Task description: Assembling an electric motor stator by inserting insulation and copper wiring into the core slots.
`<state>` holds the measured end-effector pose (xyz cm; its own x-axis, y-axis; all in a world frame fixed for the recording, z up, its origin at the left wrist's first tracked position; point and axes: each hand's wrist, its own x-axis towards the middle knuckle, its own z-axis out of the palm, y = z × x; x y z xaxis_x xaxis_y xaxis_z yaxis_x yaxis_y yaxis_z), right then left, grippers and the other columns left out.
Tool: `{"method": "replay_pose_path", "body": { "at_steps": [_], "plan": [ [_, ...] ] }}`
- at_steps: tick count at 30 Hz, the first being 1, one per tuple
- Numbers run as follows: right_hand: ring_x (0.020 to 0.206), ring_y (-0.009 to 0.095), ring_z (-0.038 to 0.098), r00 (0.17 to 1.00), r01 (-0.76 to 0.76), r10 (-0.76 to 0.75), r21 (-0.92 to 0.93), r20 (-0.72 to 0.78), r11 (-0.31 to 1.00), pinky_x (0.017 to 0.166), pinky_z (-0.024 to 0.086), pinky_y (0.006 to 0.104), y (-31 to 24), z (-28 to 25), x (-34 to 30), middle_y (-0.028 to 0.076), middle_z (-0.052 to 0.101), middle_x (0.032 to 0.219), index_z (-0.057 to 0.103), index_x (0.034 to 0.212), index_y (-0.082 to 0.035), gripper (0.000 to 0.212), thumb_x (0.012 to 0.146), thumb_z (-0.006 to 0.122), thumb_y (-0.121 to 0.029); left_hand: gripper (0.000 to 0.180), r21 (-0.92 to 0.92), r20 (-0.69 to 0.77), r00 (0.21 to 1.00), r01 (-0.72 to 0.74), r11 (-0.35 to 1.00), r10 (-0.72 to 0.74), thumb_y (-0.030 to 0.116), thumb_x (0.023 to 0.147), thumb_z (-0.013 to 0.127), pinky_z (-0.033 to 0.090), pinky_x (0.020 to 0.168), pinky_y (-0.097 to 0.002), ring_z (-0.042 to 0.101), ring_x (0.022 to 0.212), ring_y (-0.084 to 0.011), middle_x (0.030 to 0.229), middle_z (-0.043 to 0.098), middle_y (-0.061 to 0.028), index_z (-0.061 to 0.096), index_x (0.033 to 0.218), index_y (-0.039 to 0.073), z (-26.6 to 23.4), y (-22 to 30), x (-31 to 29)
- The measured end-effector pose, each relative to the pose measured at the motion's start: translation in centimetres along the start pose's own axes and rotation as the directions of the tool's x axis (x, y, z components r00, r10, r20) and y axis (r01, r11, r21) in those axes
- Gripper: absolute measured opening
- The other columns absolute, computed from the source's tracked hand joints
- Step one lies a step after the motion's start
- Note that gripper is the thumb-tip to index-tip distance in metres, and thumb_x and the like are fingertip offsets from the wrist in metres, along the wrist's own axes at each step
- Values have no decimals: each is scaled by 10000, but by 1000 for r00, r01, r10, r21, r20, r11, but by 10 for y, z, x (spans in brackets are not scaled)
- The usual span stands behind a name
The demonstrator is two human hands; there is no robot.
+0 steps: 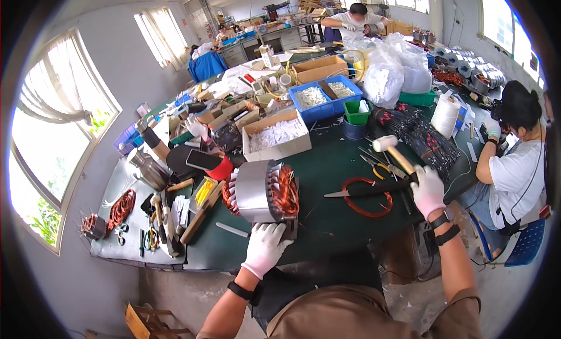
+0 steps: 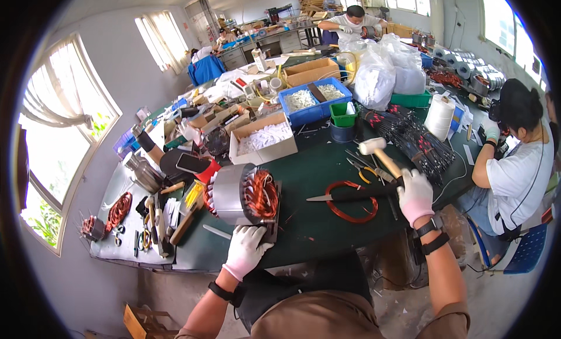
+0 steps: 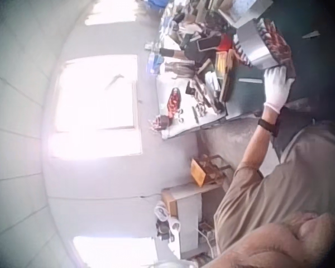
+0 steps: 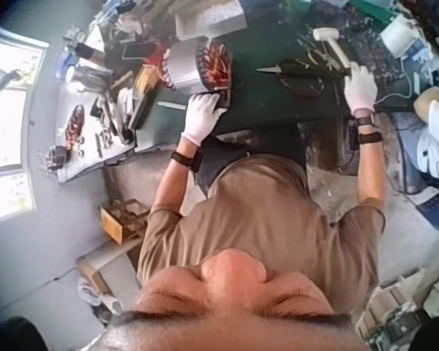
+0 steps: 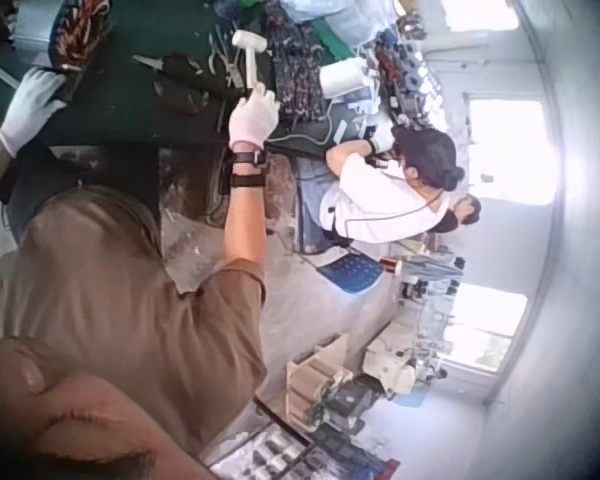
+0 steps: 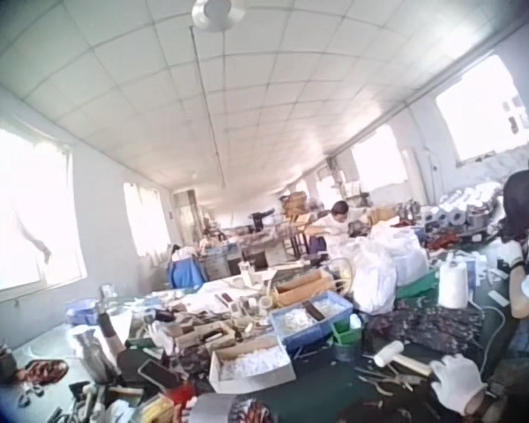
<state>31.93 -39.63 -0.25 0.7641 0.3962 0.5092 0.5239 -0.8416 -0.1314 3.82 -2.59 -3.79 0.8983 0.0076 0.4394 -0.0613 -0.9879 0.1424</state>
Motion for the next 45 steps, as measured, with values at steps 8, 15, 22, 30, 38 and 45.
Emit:
{"method": "replay_pose_path", "body": {
  "at_steps": [8, 15, 22, 30, 38, 45],
  "plan": [
    [707, 179, 697, 915, -118, -299, 890, 270, 441, 672, 537, 318, -173, -8, -27, 124, 702, 796, 677, 1215, 16, 382, 967, 736, -268, 279, -232, -181, 979, 47, 971, -91, 200, 798, 821, 502, 910, -481, 667, 945, -345, 961, 711, -126, 702, 975, 21, -27, 32, -25],
    [598, 63, 589, 675, -500, -458, 815, 578, 292, 490, 447, 213, -237, -7, 6, 5, 617, 857, 604, 1161, -5, 444, 991, 670, -409, 455, -810, 207, 745, 495, 316, -635, 364, 1080, 522, 494, 668, -284, 569, 714, -122, 911, 627, -58, 535, 1334, -14, -74, -35, -24],
    [673, 99, 520, 857, -171, -397, 907, 330, 385, 595, 466, 311, -242, 10, 16, 69, 596, 767, 596, 967, 40, 524, 883, 828, -422, 529, -912, 115, 867, 286, 295, -484, 385, 1008, 725, 531, 899, -297, 607, 998, -87, 1151, 680, -42, 603, 1313, -30, -82, -46, 5],
    [517, 51, 530, 881, -262, -253, 857, 400, 444, 463, 412, 213, -247, -4, 10, 23, 615, 769, 597, 973, 4, 452, 963, 756, -419, 455, -524, -118, 844, 395, 755, -523, 412, 996, 709, 488, 670, -340, 485, 689, -141, 757, 574, -118, 622, 1017, -34, -84, -44, 17],
    [685, 121, 655, 774, -606, -351, 777, 526, -170, 505, 482, 191, -245, 8, -26, 92, 672, 1034, 424, 1491, 75, 721, 950, 730, -291, 475, -916, 337, 783, 402, 11, -523, 499, 1080, 525, 489, 559, -246, 607, 599, -84, 807, 653, -29, 586, 1173, 38, -80, -46, -10],
    [712, 65, 607, 791, -594, -243, 799, 561, -91, 537, 448, 206, -246, 5, -24, 44, 682, 1034, 566, 1414, 26, 610, 912, 779, -247, 614, -884, 230, 774, 420, 207, -590, 566, 1091, 440, 481, 595, -255, 607, 661, -107, 941, 693, -36, 574, 1353, 27, -67, -45, -4]
  ]
}}
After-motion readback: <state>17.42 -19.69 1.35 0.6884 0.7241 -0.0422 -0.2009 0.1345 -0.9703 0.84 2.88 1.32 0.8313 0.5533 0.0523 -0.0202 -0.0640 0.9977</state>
